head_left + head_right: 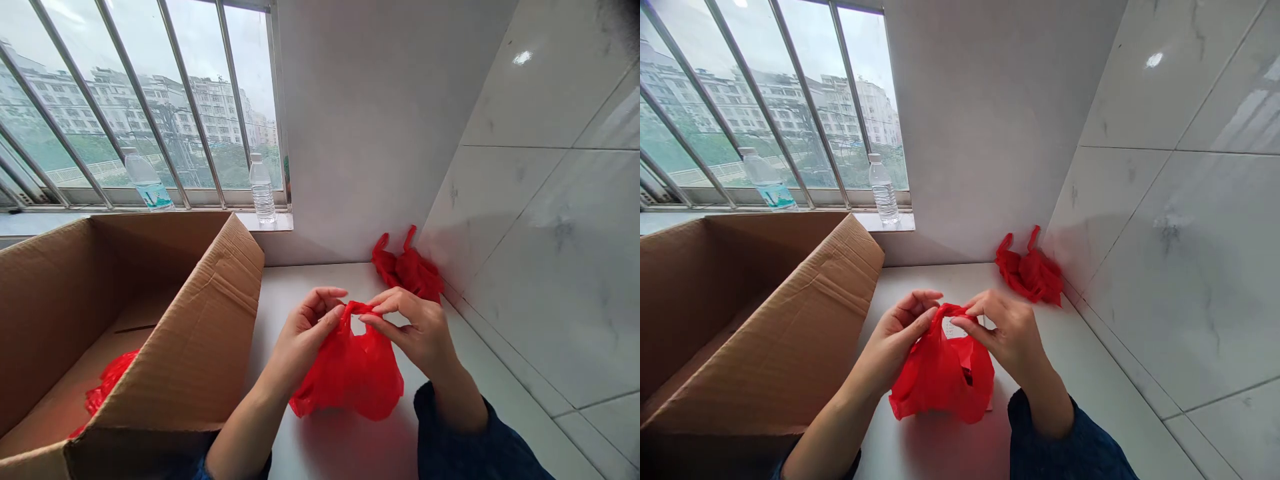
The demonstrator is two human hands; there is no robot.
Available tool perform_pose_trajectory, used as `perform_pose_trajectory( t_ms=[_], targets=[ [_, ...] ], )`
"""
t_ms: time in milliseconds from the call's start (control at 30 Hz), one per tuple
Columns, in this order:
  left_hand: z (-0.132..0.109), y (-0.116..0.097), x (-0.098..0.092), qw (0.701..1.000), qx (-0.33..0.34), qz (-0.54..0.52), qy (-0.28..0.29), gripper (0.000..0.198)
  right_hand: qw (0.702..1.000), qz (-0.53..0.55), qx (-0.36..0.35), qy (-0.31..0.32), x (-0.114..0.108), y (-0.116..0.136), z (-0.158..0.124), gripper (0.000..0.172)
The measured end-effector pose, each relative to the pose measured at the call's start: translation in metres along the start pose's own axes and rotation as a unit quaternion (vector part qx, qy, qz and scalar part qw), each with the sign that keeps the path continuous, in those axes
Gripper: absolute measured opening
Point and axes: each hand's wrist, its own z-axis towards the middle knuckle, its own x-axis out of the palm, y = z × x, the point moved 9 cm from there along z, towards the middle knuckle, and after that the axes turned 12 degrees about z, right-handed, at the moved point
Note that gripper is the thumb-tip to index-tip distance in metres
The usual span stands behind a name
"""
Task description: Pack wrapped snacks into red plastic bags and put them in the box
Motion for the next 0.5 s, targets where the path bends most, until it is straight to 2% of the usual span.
perform_pose_trajectory(
  t_ms=[133, 233, 400, 500],
  targets=[
    [0.004, -0.008, -0.017, 0.995, 0.048, 0.025, -0.079, 0.033, 0.998, -0.039, 0.040, 0.001, -0.021, -0.005, -0.005, 0.019],
    [0.005, -0.014, -0.031, 0.984, 0.079, 0.047, -0.152, 0.036, 0.993, -0.025, 0.112, 0.007, -0.042, -0.017, -0.012, 0.023],
    [0.008, -0.004, -0.041, 0.978, 0.068, 0.008, -0.197, 0.038, 0.959, -0.016, 0.269, 0.084, -0.055, -0.043, -0.030, 0.035],
    [0.011, 0.008, -0.053, 0.970, 0.052, -0.021, -0.235, 0.043, 0.937, -0.029, 0.325, 0.123, -0.057, -0.056, -0.039, 0.039]
  ],
)
